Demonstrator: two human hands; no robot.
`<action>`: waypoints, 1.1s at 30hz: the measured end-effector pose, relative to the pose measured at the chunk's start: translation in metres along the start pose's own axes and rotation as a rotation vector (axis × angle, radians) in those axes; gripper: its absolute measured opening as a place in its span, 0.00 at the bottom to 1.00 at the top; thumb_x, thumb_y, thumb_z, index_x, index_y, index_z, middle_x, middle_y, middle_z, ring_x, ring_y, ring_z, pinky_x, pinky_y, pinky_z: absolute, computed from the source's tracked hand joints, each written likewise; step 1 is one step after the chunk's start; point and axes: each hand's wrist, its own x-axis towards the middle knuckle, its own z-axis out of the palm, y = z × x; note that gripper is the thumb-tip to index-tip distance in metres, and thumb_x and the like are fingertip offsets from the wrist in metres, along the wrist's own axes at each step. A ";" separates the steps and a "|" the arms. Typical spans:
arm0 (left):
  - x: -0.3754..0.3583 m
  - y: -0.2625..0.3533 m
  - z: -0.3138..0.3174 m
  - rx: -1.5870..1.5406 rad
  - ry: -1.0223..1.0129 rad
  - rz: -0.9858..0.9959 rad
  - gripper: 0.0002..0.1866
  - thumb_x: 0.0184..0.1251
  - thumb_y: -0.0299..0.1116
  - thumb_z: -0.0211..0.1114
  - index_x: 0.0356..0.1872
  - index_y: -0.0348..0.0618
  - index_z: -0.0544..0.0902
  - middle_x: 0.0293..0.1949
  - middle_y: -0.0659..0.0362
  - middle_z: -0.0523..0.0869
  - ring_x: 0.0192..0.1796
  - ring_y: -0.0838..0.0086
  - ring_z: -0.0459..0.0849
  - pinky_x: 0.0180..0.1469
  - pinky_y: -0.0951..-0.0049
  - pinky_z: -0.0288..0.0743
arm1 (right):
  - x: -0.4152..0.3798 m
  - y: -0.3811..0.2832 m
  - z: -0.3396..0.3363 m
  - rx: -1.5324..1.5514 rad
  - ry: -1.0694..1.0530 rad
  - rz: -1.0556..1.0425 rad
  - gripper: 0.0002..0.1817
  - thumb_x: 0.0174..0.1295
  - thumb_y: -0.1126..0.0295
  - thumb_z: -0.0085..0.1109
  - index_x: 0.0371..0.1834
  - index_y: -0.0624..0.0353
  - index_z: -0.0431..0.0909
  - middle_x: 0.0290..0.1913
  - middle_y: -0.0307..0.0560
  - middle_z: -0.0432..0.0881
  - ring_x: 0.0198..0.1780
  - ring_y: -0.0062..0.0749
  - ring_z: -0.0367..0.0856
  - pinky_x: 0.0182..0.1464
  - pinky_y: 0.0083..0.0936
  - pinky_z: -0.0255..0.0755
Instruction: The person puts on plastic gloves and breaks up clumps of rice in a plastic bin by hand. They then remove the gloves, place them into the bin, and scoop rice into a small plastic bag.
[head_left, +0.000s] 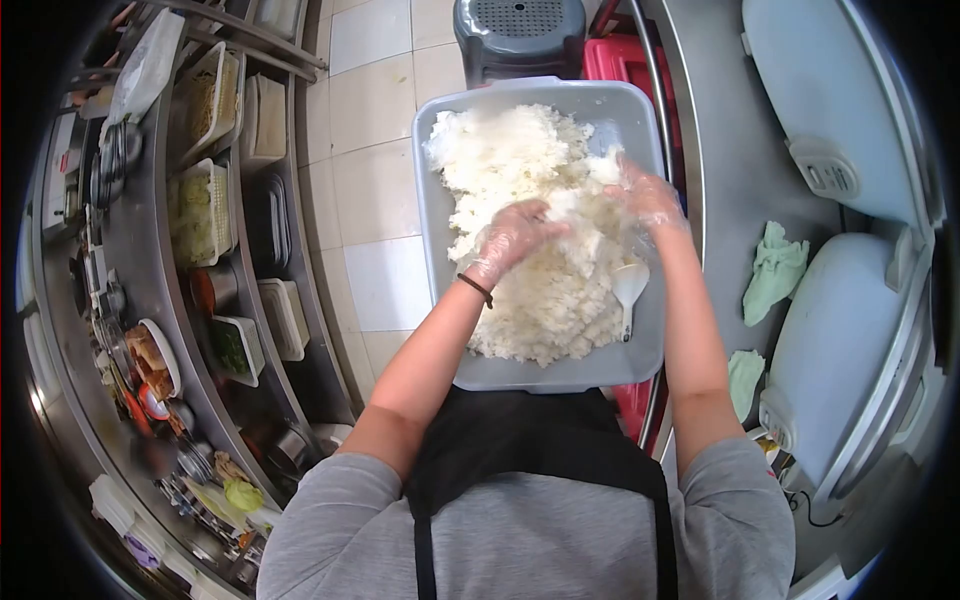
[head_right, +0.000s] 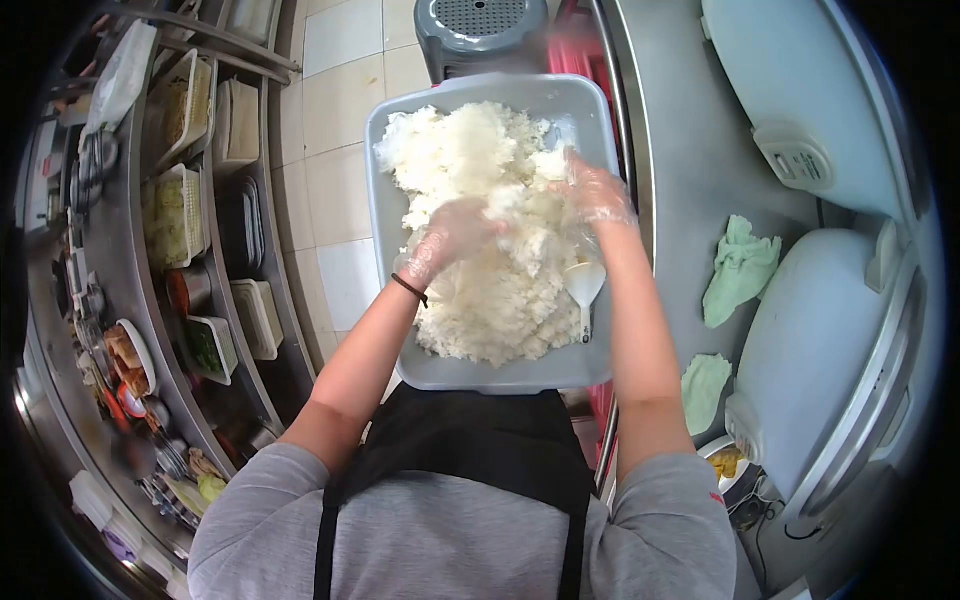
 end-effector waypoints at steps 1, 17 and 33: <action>-0.009 0.018 -0.009 0.288 -0.127 -0.009 0.24 0.54 0.37 0.64 0.51 0.37 0.71 0.48 0.51 0.77 0.51 0.67 0.75 0.56 0.68 0.66 | 0.005 -0.001 -0.001 -0.124 0.006 -0.106 0.29 0.52 0.60 0.57 0.60 0.40 0.62 0.42 0.58 0.77 0.44 0.52 0.76 0.45 0.38 0.69; 0.052 -0.048 -0.110 0.223 0.596 0.066 0.09 0.48 0.22 0.55 0.31 0.41 0.81 0.27 0.53 0.82 0.29 0.68 0.81 0.35 0.73 0.75 | -0.005 -0.076 0.047 0.492 0.361 -0.507 0.20 0.42 0.78 0.60 0.42 0.50 0.77 0.50 0.45 0.69 0.54 0.39 0.69 0.53 0.29 0.66; -0.005 0.016 -0.036 -0.572 -0.042 0.063 0.27 0.57 0.46 0.60 0.51 0.35 0.72 0.44 0.55 0.79 0.39 0.75 0.78 0.35 0.76 0.75 | -0.031 -0.060 0.003 0.141 0.295 -0.430 0.23 0.46 0.66 0.61 0.49 0.38 0.75 0.70 0.39 0.47 0.70 0.50 0.35 0.67 0.53 0.35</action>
